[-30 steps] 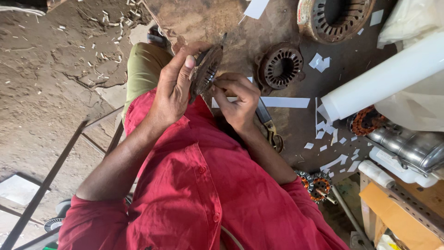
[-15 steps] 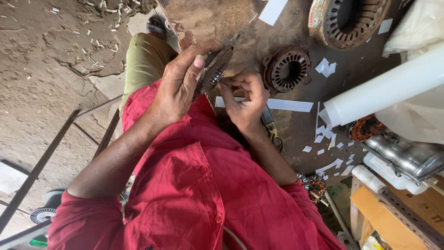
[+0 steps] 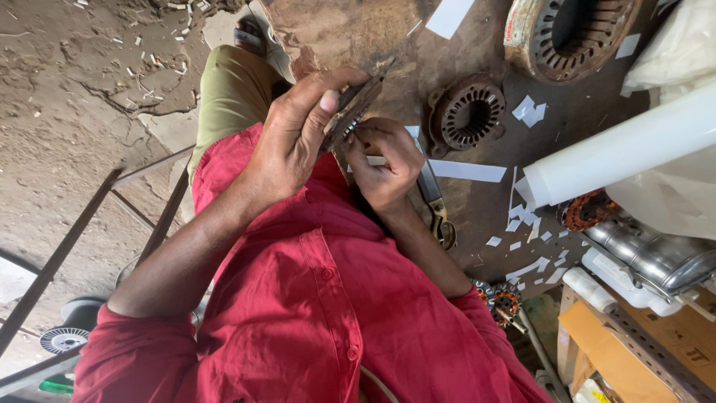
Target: The person cuts a white strip of insulation tape into small pieces using scissors and places them into the slots of a stator component. The person repeats this process with multiple stator parts on a cluttered workbench.
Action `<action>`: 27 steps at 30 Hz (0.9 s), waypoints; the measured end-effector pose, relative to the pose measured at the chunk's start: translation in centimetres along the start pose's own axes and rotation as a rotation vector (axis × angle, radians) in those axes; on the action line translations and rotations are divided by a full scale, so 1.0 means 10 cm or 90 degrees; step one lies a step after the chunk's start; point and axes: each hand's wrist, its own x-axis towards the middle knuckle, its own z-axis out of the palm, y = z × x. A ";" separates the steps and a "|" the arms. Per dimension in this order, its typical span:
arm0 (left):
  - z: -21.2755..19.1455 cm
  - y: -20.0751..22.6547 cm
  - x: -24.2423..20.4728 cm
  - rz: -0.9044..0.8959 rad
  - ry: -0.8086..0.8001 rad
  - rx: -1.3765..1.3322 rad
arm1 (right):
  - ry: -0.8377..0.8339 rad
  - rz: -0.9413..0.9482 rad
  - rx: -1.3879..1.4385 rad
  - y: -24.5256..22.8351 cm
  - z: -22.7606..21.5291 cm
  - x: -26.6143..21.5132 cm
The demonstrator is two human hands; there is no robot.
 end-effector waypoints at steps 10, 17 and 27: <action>-0.02 0.00 -0.01 -0.020 -0.016 0.003 | 0.009 0.079 0.098 0.08 -0.04 -0.14; -0.06 0.04 0.02 0.011 -0.064 0.054 | -0.080 0.159 0.210 0.17 -0.17 0.02; -0.11 0.06 0.12 0.109 -0.168 0.089 | -0.081 -0.152 -0.195 0.05 -0.45 0.36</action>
